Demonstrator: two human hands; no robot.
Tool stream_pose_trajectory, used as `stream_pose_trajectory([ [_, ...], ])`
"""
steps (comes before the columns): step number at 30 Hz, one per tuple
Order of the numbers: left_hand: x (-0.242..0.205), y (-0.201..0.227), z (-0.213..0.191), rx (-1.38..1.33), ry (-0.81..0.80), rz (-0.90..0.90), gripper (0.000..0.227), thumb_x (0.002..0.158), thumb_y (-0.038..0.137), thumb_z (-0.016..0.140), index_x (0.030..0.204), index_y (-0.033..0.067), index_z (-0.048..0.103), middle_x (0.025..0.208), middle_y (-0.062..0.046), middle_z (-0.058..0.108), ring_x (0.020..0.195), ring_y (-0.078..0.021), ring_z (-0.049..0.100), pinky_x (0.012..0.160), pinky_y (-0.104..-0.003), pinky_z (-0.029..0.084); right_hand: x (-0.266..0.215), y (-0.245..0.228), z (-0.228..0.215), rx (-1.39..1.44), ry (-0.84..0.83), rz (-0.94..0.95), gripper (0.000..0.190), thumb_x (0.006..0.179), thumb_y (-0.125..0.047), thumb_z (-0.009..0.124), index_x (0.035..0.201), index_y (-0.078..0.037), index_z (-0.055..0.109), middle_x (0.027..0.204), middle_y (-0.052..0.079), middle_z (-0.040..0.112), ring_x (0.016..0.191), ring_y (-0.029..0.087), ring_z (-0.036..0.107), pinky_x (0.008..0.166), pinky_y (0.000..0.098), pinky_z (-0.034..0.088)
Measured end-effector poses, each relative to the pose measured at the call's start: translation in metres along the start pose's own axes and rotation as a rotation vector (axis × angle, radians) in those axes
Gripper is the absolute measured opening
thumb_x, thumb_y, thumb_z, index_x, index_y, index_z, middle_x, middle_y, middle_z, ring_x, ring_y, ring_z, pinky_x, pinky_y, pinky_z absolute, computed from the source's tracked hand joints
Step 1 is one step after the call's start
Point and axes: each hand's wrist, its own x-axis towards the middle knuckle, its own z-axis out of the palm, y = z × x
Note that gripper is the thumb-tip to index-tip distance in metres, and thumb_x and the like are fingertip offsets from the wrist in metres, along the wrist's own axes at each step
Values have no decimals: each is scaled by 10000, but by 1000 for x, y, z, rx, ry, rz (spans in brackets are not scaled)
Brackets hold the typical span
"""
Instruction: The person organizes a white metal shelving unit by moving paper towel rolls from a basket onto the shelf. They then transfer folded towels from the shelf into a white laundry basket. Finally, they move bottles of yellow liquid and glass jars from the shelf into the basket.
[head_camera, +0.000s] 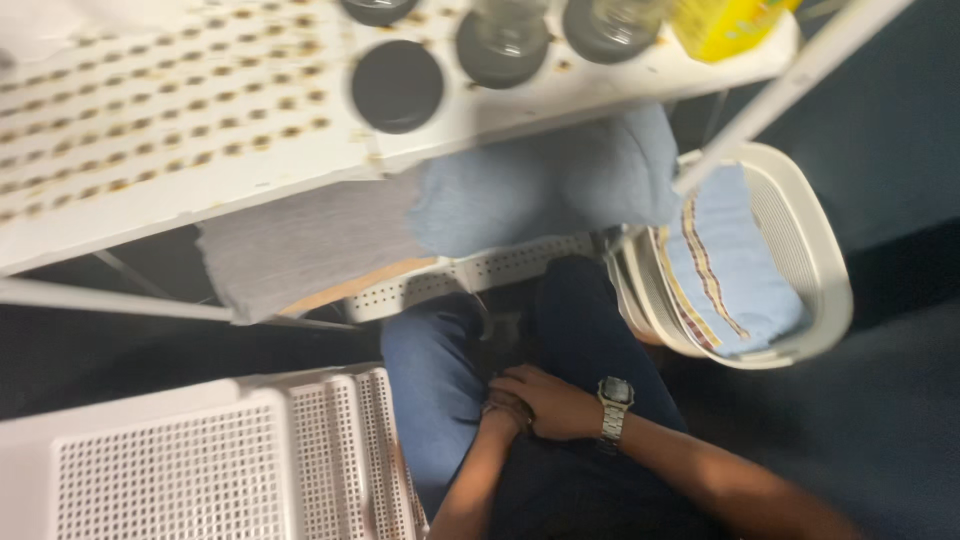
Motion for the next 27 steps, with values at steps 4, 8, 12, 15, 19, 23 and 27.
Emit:
stream_pose_trajectory([
  [4, -34, -32, 8, -146, 25, 23, 621, 1054, 352, 380, 1554, -13, 337, 1624, -224, 286, 1506, -407, 224, 1208, -648, 85, 33, -23, -15, -10, -67, -78, 731, 820, -156, 673, 1506, -80, 434, 1471, 270, 463, 1440, 472, 344, 1214, 573, 275],
  [8, -44, -46, 38, -330, 138, -33, 578, 1039, 345, 405, 1500, -3, 383, 1568, -219, 337, 1455, -400, 279, 1178, -623, 140, 58, -21, -10, -141, -151, -123, 873, 791, -254, 760, 1557, -150, 355, 1402, 252, 494, 1360, 458, 419, 1171, 585, 340],
  [12, -64, -45, 22, -472, 274, -64, 536, 1024, 338, 430, 1446, 7, 429, 1512, -213, 389, 1405, -394, 334, 1148, -598, 196, 66, -12, -13, -164, -225, -154, 927, 743, -225, 790, 1534, -69, 333, 1374, 298, 501, 1324, 511, 447, 1124, 625, 371],
  [15, -72, -44, 13, -564, 359, -88, 506, 1013, 333, 449, 1405, 15, 464, 1469, -209, 428, 1367, -389, 375, 1126, -579, 237, 61, -16, -14, -101, -225, -125, 886, 742, -185, 772, 1515, -43, 362, 1407, 300, 497, 1352, 507, 429, 1151, 614, 351],
  [19, -72, -34, 4, -663, 441, -97, 466, 998, 326, 474, 1351, 25, 510, 1413, -204, 479, 1317, -383, 430, 1096, -554, 293, 48, -16, -20, 40, -153, -75, 836, 748, -242, 801, 1488, -88, 444, 1388, 247, 549, 1334, 446, 478, 1145, 581, 381],
  [23, -65, -17, -7, -748, 506, -93, 428, 983, 319, 500, 1297, 34, 556, 1357, -198, 531, 1267, -377, 485, 1066, -529, 348, 26, -2, -30, 151, -71, -40, 718, 753, -172, 781, 1424, -93, 537, 1384, 247, 583, 1340, 446, 487, 1155, 576, 377],
  [27, -57, -4, -35, -821, 587, -80, 391, 968, 312, 525, 1242, 44, 602, 1301, -193, 582, 1216, -371, 540, 1036, -504, 404, -1, 5, -46, 275, 20, 27, 786, 666, 84, 551, 1440, -53, 551, 1422, 274, 576, 1371, 479, 454, 1184, 600, 322],
])
